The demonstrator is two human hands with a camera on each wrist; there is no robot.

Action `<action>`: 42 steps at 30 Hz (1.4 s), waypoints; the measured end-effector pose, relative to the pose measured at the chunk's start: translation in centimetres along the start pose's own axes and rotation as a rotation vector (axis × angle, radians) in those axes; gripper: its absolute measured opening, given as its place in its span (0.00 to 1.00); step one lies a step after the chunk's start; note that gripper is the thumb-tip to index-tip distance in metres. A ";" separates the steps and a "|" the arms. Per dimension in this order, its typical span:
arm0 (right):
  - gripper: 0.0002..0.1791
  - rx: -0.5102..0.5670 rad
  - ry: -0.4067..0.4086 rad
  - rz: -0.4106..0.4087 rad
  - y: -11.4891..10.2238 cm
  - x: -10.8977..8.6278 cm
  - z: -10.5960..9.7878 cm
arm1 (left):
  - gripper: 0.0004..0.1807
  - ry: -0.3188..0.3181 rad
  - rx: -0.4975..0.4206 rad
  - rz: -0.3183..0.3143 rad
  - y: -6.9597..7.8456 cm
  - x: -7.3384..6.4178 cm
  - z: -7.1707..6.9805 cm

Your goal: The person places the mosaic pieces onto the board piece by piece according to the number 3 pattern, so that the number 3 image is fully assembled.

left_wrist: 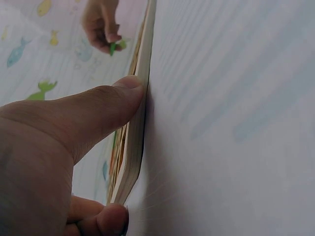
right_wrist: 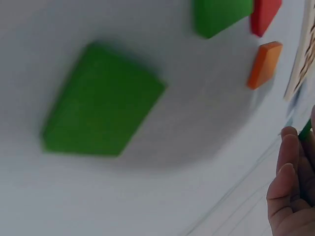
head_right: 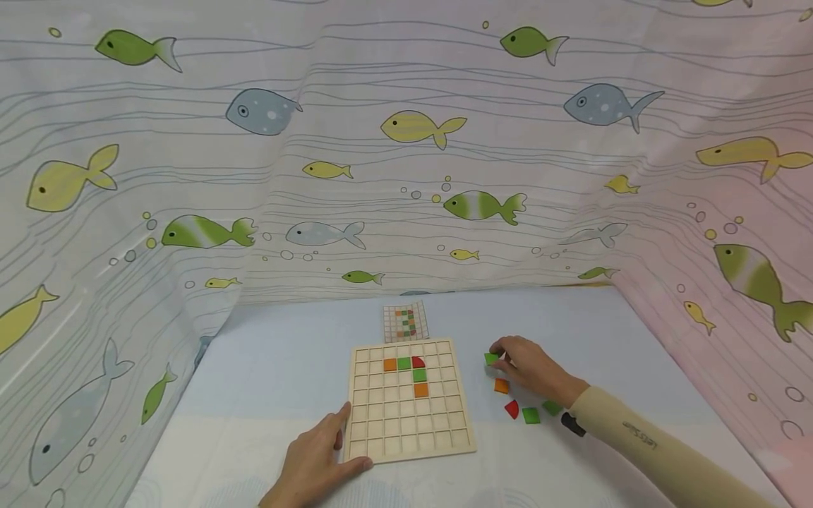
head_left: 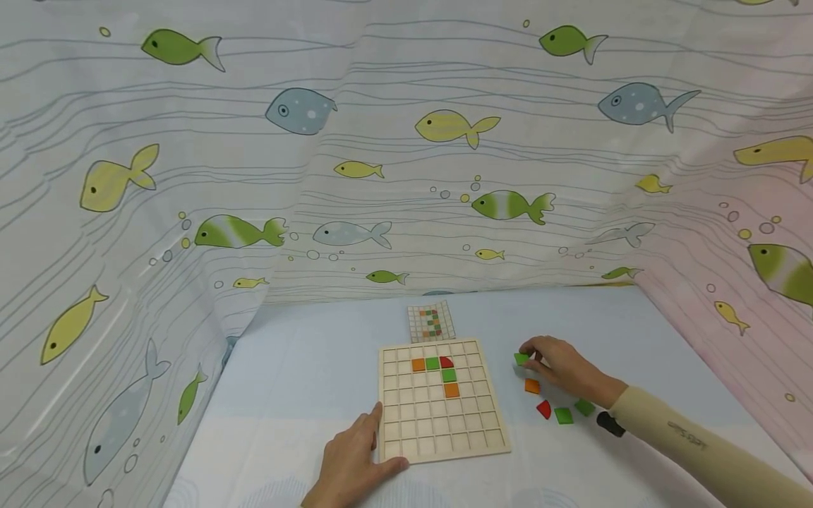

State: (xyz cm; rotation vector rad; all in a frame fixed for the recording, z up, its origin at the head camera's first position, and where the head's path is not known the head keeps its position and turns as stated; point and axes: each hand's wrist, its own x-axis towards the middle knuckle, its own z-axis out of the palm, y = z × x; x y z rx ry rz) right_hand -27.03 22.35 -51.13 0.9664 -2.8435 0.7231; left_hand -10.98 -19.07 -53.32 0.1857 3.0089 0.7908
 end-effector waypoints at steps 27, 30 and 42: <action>0.16 -0.021 0.019 -0.175 -6.7 4.2 4.5 | 0.60 -0.013 0.026 0.013 0.1 0.5 -0.2; 0.16 -0.020 0.038 -0.240 -7.4 4.6 5.0 | 0.60 -0.014 0.030 0.010 0.1 0.5 -0.3; 0.14 -0.001 0.023 -0.284 -9.6 5.4 6.8 | 0.60 -0.019 0.029 0.000 0.0 0.1 0.0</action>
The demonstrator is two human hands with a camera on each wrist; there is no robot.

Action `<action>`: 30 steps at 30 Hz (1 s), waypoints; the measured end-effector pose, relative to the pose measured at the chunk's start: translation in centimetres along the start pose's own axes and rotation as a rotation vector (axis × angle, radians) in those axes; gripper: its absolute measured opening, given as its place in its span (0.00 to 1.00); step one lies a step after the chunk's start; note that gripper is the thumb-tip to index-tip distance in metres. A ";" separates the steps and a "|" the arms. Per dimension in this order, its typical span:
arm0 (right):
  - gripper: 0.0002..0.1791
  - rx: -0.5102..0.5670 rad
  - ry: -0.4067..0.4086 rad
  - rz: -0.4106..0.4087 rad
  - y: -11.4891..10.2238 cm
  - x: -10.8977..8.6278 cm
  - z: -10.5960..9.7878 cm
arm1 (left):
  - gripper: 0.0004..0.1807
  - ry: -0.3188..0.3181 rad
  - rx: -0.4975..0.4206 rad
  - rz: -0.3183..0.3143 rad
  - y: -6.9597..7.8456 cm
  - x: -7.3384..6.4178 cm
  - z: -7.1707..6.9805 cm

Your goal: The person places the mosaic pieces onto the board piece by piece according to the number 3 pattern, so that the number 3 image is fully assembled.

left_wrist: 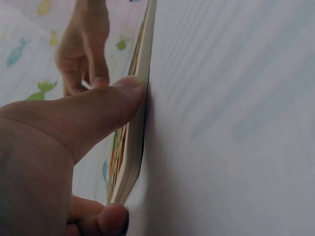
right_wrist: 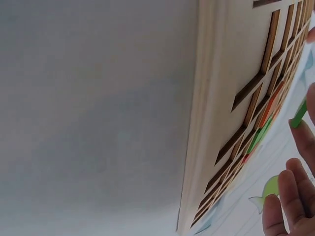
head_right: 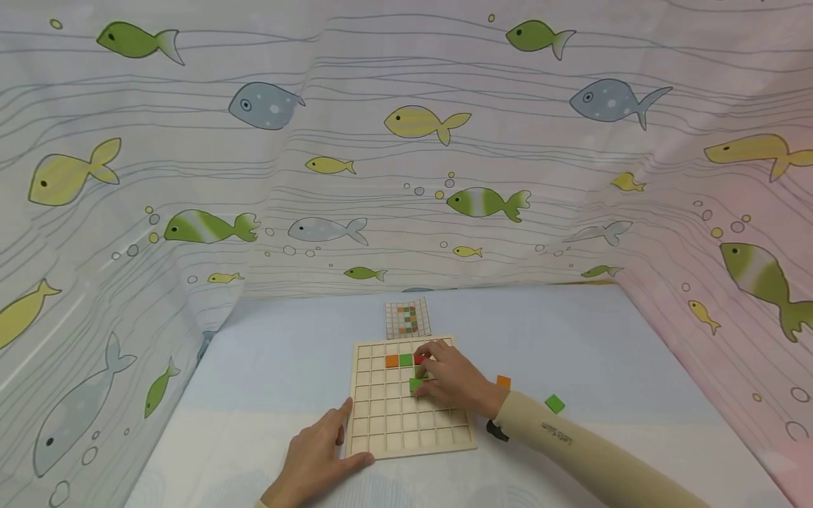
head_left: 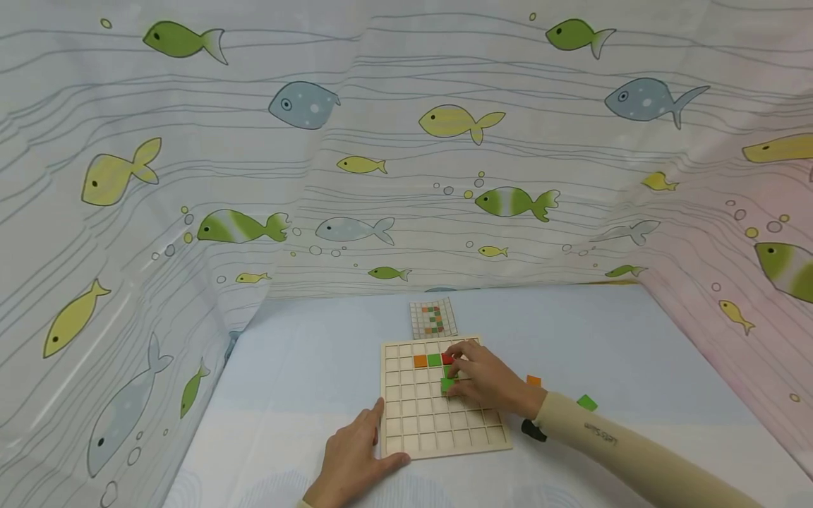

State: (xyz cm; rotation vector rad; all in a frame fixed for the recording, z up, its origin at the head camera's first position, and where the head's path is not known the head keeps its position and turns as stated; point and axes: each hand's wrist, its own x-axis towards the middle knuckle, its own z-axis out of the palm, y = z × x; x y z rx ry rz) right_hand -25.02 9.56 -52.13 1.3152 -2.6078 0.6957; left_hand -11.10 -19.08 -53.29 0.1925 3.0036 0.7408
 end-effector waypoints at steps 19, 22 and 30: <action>0.15 -0.037 -0.043 -0.018 -0.4 1.3 1.0 | 0.60 0.007 -0.015 0.010 -0.1 0.0 0.0; 0.15 -0.035 -0.051 -0.012 -0.4 1.3 1.1 | 0.60 0.011 -0.005 0.017 -0.2 0.0 0.1; 0.15 -0.028 -0.063 -0.004 -0.3 1.4 1.3 | 0.59 0.018 -0.004 0.018 -0.1 0.0 0.0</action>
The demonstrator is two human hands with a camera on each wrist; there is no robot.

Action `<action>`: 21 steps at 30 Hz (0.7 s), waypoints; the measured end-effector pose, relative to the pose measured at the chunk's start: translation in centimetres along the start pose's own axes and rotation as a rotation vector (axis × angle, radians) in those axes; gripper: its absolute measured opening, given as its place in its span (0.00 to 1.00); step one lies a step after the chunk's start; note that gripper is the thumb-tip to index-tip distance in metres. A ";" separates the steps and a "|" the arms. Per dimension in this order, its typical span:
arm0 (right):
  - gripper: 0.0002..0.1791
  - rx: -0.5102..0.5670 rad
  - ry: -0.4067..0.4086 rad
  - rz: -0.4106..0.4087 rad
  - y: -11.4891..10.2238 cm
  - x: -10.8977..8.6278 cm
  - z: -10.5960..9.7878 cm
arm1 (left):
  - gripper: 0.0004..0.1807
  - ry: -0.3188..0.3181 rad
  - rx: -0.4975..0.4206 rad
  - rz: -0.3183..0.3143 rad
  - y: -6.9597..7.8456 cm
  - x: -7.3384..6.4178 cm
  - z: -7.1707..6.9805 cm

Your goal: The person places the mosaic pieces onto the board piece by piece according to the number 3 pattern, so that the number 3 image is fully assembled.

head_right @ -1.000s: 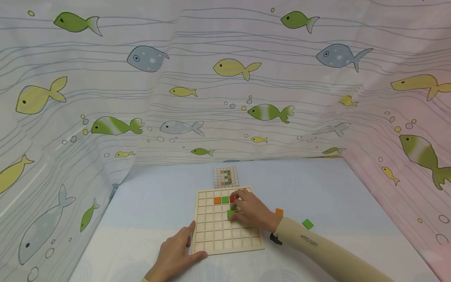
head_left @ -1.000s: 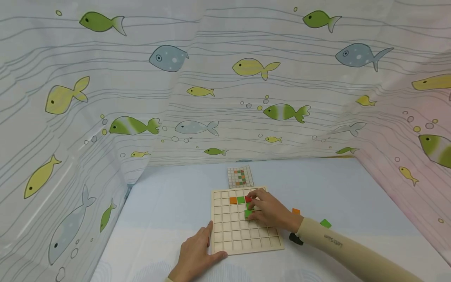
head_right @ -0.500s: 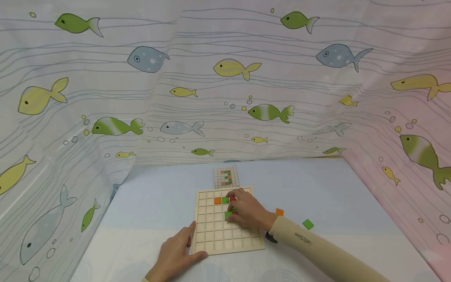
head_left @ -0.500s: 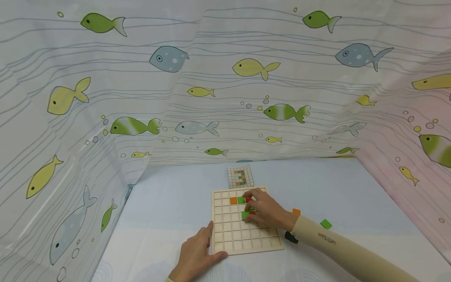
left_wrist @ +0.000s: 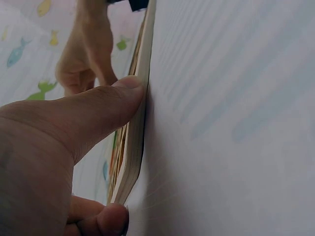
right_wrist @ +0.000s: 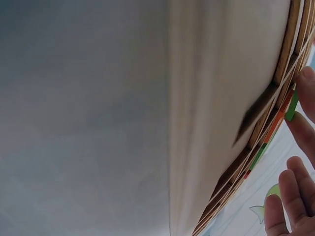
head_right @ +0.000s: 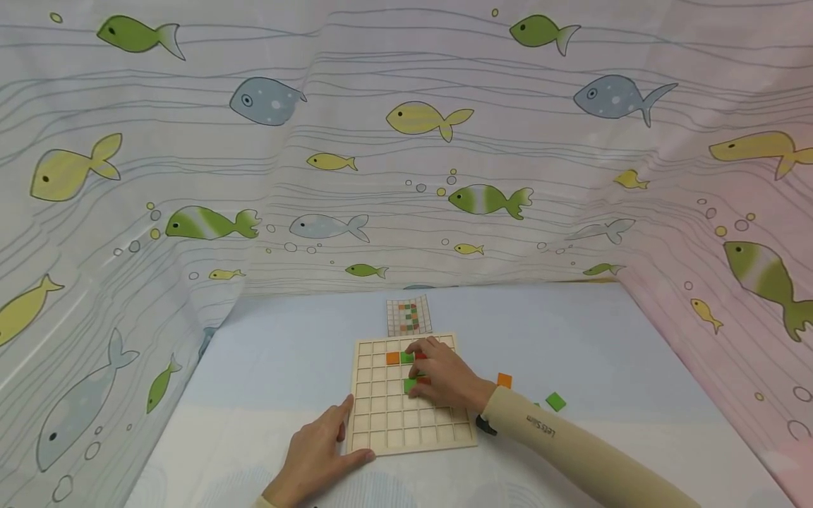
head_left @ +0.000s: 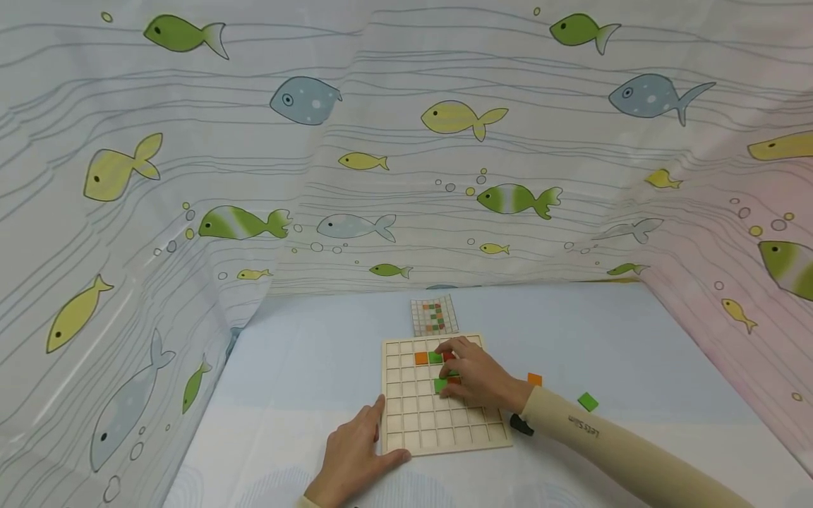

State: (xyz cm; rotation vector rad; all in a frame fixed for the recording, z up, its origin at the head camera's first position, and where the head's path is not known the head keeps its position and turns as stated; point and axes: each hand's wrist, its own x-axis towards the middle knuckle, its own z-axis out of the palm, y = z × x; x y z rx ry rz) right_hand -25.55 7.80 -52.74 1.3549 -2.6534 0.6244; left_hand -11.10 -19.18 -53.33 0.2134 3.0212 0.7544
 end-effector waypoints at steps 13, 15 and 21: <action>0.15 0.002 0.022 -0.042 0.0 0.2 0.2 | 0.60 -0.015 -0.007 -0.007 0.0 0.0 -0.1; 0.15 -0.001 0.016 -0.036 0.0 0.2 0.2 | 0.60 -0.017 -0.009 -0.008 0.0 0.0 -0.1; 0.15 -0.002 -0.028 0.013 -0.2 0.3 0.1 | 0.59 -0.011 -0.011 -0.005 0.0 0.0 -0.1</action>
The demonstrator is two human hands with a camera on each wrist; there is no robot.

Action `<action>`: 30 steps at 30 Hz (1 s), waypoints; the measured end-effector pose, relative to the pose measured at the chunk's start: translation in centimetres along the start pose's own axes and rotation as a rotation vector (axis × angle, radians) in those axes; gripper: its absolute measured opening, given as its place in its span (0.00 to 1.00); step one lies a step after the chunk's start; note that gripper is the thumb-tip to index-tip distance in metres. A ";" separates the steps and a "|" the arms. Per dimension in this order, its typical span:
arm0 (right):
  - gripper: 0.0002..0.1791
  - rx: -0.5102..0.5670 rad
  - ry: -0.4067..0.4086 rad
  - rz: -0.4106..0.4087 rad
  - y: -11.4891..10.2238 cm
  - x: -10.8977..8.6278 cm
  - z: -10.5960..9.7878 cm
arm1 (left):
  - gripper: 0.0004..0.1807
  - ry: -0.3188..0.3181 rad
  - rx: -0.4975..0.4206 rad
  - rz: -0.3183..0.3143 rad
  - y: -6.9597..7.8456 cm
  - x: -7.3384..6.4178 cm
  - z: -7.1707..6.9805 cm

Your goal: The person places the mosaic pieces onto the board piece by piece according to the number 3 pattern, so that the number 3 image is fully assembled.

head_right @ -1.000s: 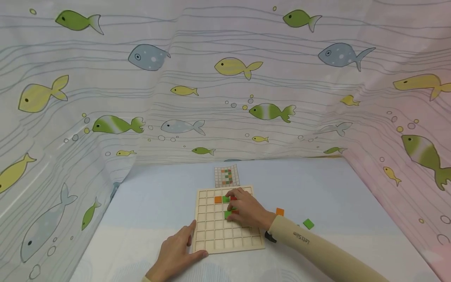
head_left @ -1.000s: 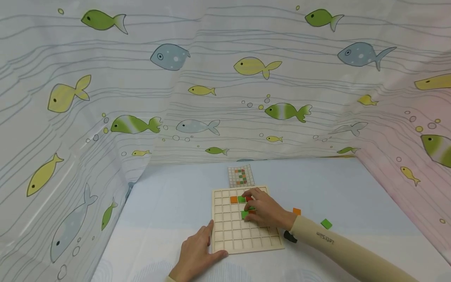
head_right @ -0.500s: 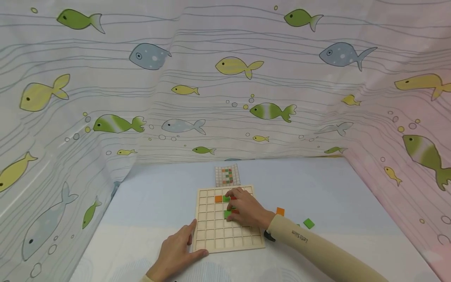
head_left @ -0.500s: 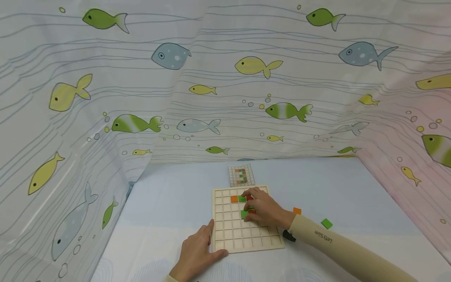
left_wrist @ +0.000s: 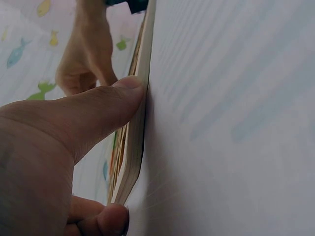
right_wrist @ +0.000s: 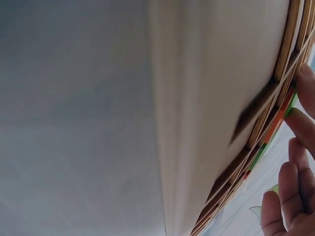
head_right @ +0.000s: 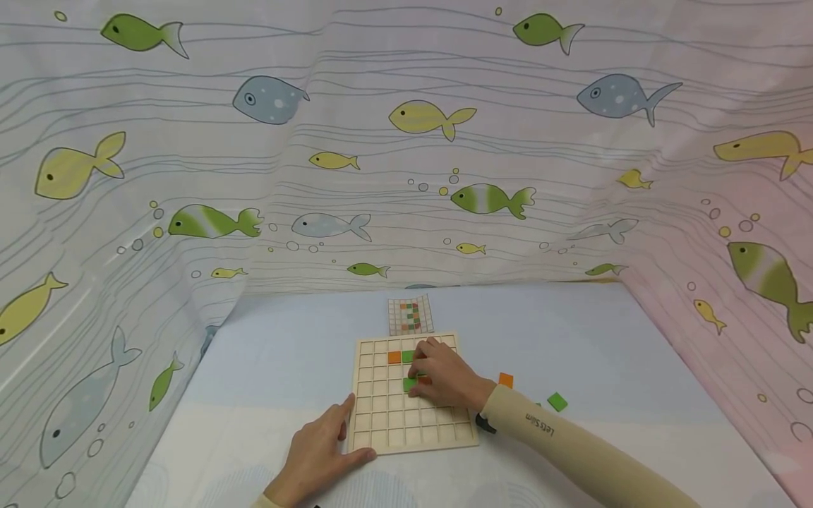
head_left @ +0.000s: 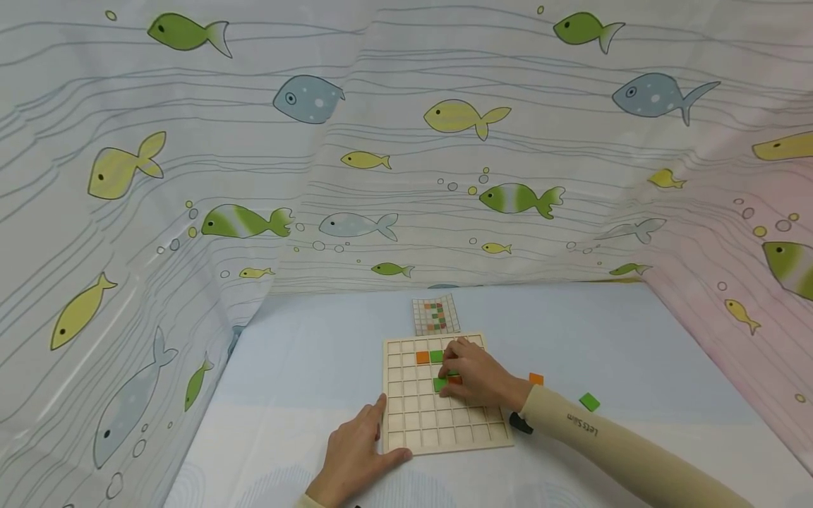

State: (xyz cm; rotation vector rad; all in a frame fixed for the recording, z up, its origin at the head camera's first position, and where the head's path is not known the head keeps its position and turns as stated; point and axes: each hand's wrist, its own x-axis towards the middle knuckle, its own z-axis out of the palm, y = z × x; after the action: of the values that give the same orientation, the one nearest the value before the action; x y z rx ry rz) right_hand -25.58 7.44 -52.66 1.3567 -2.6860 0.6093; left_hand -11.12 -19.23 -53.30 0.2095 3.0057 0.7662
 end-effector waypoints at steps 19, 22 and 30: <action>0.15 -0.002 0.039 -0.061 0.4 0.0 -0.1 | 0.60 -0.009 0.015 -0.001 0.0 0.0 0.1; 0.14 0.014 0.020 -0.042 0.4 0.0 0.0 | 0.60 -0.008 0.019 0.000 -0.1 0.0 0.1; 0.15 0.023 0.000 -0.013 0.7 -0.1 -0.4 | 0.59 -0.005 0.014 0.002 0.0 0.1 -0.1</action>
State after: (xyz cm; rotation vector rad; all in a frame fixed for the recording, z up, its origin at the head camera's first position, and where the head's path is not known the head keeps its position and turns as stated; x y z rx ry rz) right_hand -26.10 7.98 -52.54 1.3791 -2.6757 0.6416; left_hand -11.18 -19.24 -53.24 0.2142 3.0074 0.7432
